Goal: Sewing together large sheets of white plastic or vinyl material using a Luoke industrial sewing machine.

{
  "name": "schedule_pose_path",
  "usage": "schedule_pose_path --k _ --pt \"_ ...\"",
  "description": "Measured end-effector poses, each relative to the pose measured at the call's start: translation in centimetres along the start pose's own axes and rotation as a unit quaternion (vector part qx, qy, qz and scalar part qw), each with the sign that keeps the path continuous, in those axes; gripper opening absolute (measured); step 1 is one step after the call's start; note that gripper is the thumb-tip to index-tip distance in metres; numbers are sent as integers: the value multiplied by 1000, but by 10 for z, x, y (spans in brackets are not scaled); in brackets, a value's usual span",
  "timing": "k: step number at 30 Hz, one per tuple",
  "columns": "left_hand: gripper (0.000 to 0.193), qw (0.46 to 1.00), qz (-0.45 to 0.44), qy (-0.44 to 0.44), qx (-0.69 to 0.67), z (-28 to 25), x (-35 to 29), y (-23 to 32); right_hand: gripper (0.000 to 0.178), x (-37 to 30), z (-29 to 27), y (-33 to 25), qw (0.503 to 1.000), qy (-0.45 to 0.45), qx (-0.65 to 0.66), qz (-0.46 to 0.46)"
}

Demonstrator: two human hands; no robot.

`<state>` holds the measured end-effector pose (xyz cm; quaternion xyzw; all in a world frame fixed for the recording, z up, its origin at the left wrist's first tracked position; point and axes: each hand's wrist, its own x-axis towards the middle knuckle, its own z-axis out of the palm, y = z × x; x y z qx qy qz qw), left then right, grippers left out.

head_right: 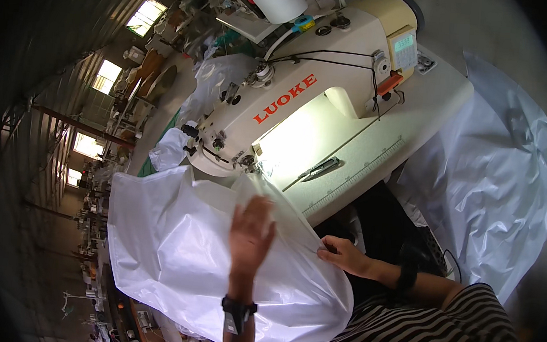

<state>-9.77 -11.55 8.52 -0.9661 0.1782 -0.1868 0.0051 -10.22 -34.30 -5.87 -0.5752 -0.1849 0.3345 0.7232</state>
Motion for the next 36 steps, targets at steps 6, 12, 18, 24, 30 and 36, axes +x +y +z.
schedule_pose_path --k 6,12,18,24,30,36 --pt "41 879 -318 -350 62 -27 -32 -33 33 -6 -2 -42 991 34 -122 -42" --pt "33 997 -42 3 -67 44 32 -46 35 -7 -12 -65 950 -22 -311 -8" --pt "34 992 -95 29 -79 85 6 -45 30 28 -10 -91 766 148 -575 -245" --pt "40 994 -87 31 -58 80 8 -46 24 130 8 -96 680 199 -674 -207" --pt "50 987 -117 23 -105 78 4 -47 11 147 14 -80 805 158 -539 -192" --pt "46 987 -99 15 -129 79 10 -53 8 139 18 -92 659 129 -705 -228"
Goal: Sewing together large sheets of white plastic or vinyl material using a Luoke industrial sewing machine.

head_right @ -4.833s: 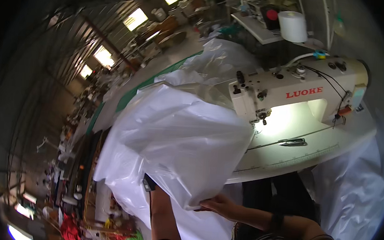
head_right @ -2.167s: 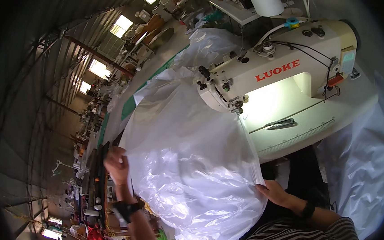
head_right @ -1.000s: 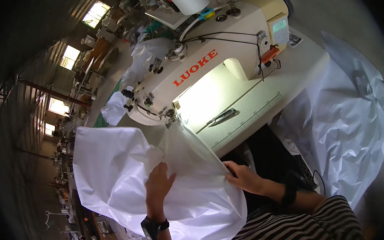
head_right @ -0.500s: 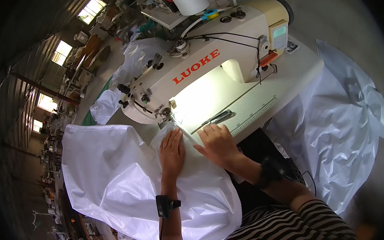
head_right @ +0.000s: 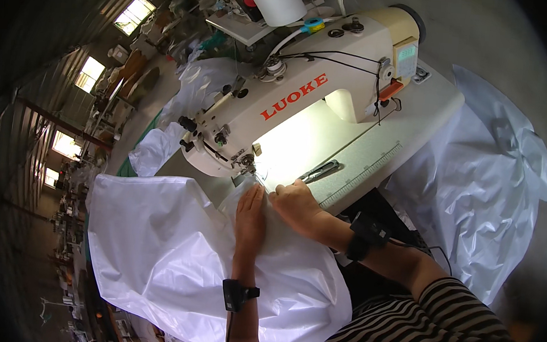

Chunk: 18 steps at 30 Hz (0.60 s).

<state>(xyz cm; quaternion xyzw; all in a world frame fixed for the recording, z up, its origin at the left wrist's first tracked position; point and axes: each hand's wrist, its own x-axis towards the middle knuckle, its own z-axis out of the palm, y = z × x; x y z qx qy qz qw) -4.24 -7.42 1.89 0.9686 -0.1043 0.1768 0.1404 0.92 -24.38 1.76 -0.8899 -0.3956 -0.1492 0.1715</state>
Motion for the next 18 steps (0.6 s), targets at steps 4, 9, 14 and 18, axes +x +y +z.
schedule_pose_path --k 4,9,14,18 --pt "49 999 16 -6 33 -2 1 0 6 -2 0 4 983 43 171 42" --pt "40 1000 6 7 0 -4 2 -3 5 3 10 -4 981 14 192 21" --pt "43 1000 -8 -7 25 -4 6 -5 19 -3 12 -11 996 17 -79 -40" --pt "43 999 17 -14 29 -7 6 -5 24 -12 13 -12 997 38 -67 -22"
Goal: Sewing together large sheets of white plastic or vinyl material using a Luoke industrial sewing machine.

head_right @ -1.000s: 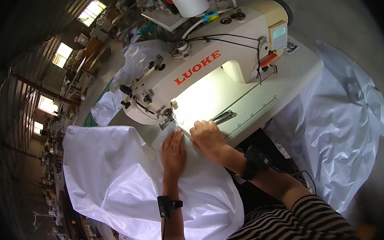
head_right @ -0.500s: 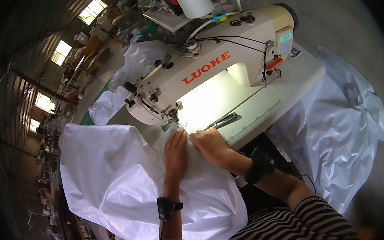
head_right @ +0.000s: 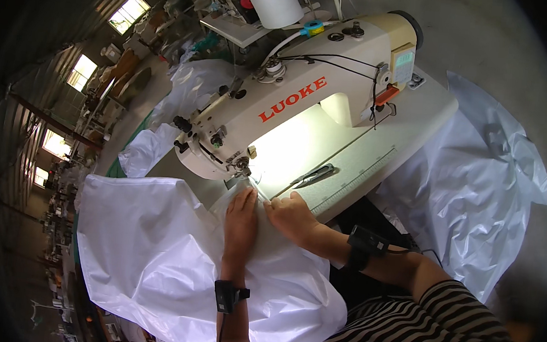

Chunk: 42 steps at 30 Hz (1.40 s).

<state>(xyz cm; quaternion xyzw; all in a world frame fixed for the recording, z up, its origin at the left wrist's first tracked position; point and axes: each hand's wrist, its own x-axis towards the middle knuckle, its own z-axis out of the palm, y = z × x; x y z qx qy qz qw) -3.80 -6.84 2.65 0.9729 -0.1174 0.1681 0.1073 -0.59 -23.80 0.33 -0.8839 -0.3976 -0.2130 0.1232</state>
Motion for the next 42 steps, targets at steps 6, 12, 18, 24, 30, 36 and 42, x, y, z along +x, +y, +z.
schedule_pose_path --k 6,12,18,24,30,36,42 --pt "38 999 28 7 -23 -7 4 -9 17 4 9 -9 1000 -8 -20 -1" --pt "34 998 37 3 -53 -12 13 -25 29 27 8 -9 994 -106 -13 13" --pt "33 999 24 21 -39 -6 11 -27 18 22 -5 10 994 -4 97 51" --pt "32 999 49 14 13 -2 8 -27 17 -3 -6 0 993 1 92 72" --pt "33 999 25 36 -20 -2 9 -22 11 5 1 -18 999 -15 -27 15" --pt "35 999 30 23 -7 1 1 -24 18 -2 0 -17 996 -46 -78 -5" --pt "34 1000 12 20 3 -10 21 -32 32 22 13 -18 995 -81 -53 25"
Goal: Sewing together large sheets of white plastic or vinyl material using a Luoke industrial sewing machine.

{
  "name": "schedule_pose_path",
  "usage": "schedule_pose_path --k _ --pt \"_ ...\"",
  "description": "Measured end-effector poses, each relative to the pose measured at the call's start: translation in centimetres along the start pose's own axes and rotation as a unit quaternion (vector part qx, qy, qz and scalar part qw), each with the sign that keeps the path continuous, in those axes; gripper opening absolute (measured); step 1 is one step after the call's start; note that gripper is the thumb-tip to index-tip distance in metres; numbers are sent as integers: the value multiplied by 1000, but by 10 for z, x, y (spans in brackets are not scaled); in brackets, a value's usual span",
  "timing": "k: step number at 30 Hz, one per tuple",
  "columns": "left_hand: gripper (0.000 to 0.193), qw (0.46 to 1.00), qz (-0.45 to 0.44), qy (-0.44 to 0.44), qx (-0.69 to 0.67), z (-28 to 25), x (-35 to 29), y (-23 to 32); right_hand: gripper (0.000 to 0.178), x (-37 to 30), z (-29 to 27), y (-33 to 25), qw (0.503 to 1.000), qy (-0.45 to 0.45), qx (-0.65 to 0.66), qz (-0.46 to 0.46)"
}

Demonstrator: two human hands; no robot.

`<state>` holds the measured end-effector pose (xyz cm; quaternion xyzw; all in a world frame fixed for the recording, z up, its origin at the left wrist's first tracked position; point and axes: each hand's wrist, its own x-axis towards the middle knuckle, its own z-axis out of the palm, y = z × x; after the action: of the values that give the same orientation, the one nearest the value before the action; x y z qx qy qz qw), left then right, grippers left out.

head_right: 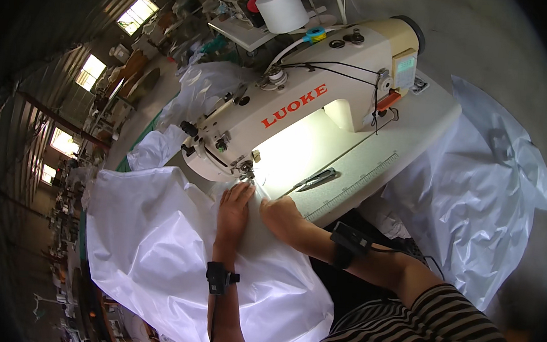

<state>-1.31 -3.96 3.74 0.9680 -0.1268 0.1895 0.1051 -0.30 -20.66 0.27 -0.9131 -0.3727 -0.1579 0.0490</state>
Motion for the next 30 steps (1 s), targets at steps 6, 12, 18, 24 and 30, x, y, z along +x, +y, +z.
schedule_pose_path --k 6,12,18,24,30 --pt "30 984 -69 83 -142 -12 -50 81 30 -25 -24 34 978 70 196 -8" --pt "28 868 -325 8 -376 6 -179 192 44 -159 -58 57 838 -304 454 -2" --pt "30 801 -432 -25 -414 11 -237 210 43 -207 -44 1 732 -270 605 -159" --pt "15 818 -497 40 -286 -1 -272 176 26 -202 -38 1 821 -192 519 -139" --pt "10 896 -418 143 -38 -42 -257 175 10 -191 -28 8 949 -230 196 -93"
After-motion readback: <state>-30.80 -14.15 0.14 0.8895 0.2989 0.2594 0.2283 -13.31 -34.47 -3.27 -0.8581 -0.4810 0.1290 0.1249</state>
